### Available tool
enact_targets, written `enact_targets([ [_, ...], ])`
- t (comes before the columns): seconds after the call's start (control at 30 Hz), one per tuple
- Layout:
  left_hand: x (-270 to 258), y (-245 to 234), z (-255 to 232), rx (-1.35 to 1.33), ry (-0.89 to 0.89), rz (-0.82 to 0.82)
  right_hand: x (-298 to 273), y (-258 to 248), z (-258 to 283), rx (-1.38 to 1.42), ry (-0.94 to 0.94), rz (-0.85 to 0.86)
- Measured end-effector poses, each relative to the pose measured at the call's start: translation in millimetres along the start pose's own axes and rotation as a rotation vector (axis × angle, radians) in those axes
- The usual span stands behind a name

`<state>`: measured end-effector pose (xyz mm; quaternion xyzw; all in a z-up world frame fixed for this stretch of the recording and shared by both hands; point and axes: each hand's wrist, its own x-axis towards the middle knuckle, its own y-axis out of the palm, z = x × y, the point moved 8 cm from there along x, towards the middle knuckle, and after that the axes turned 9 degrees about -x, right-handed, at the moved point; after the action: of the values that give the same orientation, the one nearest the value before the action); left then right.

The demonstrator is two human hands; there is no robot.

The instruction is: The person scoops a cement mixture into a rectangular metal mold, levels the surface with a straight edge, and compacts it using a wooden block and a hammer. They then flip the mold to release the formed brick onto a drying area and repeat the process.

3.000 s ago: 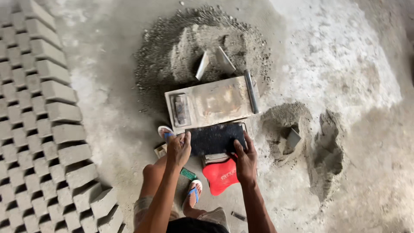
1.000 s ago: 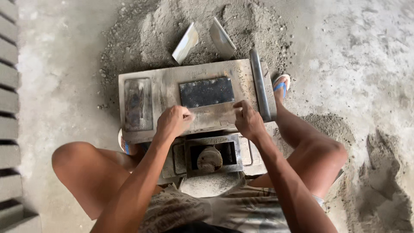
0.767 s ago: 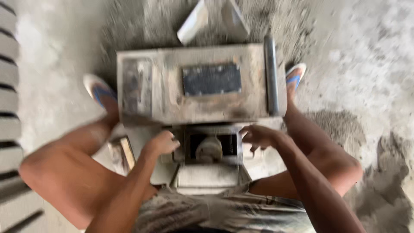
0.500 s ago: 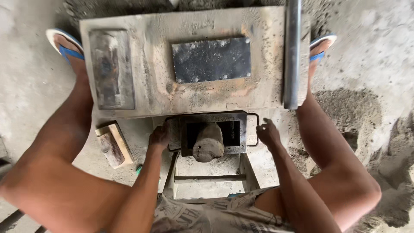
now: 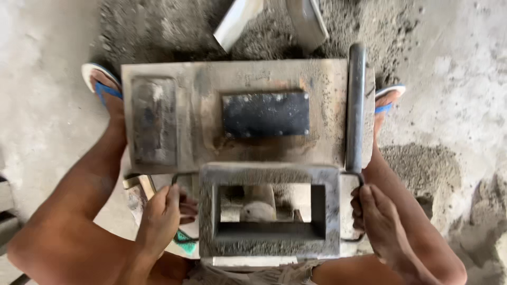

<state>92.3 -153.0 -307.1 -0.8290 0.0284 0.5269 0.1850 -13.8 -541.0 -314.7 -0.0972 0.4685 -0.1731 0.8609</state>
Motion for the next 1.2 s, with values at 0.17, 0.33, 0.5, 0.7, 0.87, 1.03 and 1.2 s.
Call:
enact_targets([
  [0.17,44,-5,-80,-0.096,0.638,-0.119,55,-2,101,-0.126,-0.384,-0.249],
  [0.33,100,3,-119,-0.035,0.734,-0.223,120,-13,113,-0.228,-0.435,-0.437],
  [0.5,113,15,-126,-0.008,0.656,-0.185,123,-6,127,-0.455,-0.417,-0.514],
  [0.7,89,-3,-194,0.144,0.625,-0.205,126,-12,168,-0.709,-0.249,-0.417],
  [0.87,173,64,-302,0.531,0.864,-0.106,190,22,278,-0.674,-0.779,-0.462],
  [1.03,264,130,-330,0.659,0.807,-0.072,281,69,303,-0.887,-0.623,-0.355],
  [1.2,244,109,-348,0.52,0.855,0.025,323,73,293,-0.74,-0.648,-0.227],
])
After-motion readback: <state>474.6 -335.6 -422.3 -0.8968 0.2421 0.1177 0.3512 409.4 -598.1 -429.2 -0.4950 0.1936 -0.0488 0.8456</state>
